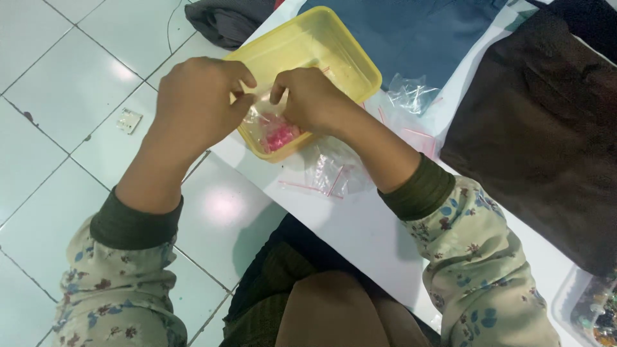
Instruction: Sorting and bagging small buttons by color from a mixed container.
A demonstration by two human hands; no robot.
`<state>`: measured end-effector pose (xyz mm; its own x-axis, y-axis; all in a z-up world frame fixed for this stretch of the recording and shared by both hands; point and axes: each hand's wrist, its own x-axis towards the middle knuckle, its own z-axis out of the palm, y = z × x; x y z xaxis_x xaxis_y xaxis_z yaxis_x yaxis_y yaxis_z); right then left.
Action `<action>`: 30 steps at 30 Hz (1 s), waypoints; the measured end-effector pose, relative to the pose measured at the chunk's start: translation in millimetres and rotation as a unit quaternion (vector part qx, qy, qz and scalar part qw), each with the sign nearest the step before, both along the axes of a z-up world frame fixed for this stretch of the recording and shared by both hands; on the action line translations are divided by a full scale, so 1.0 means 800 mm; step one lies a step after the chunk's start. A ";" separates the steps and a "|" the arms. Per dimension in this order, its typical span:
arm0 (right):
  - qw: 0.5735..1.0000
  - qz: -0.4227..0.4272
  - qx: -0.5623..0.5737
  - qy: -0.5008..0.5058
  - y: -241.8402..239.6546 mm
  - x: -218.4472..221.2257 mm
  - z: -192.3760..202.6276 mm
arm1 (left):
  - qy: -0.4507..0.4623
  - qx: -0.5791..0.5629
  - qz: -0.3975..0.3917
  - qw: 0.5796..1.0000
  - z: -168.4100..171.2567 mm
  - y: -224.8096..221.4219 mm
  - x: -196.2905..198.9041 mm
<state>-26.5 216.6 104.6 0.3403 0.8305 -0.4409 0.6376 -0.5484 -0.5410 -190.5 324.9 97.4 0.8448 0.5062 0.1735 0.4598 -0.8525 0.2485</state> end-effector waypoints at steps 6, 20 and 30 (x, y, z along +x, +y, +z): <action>0.990 0.077 0.026 -0.115 0.006 -0.006 -0.026 | 0.151 -0.027 -0.034 0.988 -0.012 0.021 0.064; 0.975 0.210 0.027 -0.071 -0.002 -0.003 -0.034 | 0.396 -0.047 -0.041 0.916 -0.024 0.020 0.096; 0.961 0.149 0.208 -0.105 -0.049 0.005 0.003 | 0.333 0.035 -0.026 0.942 0.030 -0.013 0.084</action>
<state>-22.7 177.1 107.0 0.1055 0.9944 0.0035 0.8514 -0.0885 -0.5170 -123.4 314.9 121.3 0.8018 0.4676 -0.3720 0.4509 -0.8820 -0.1369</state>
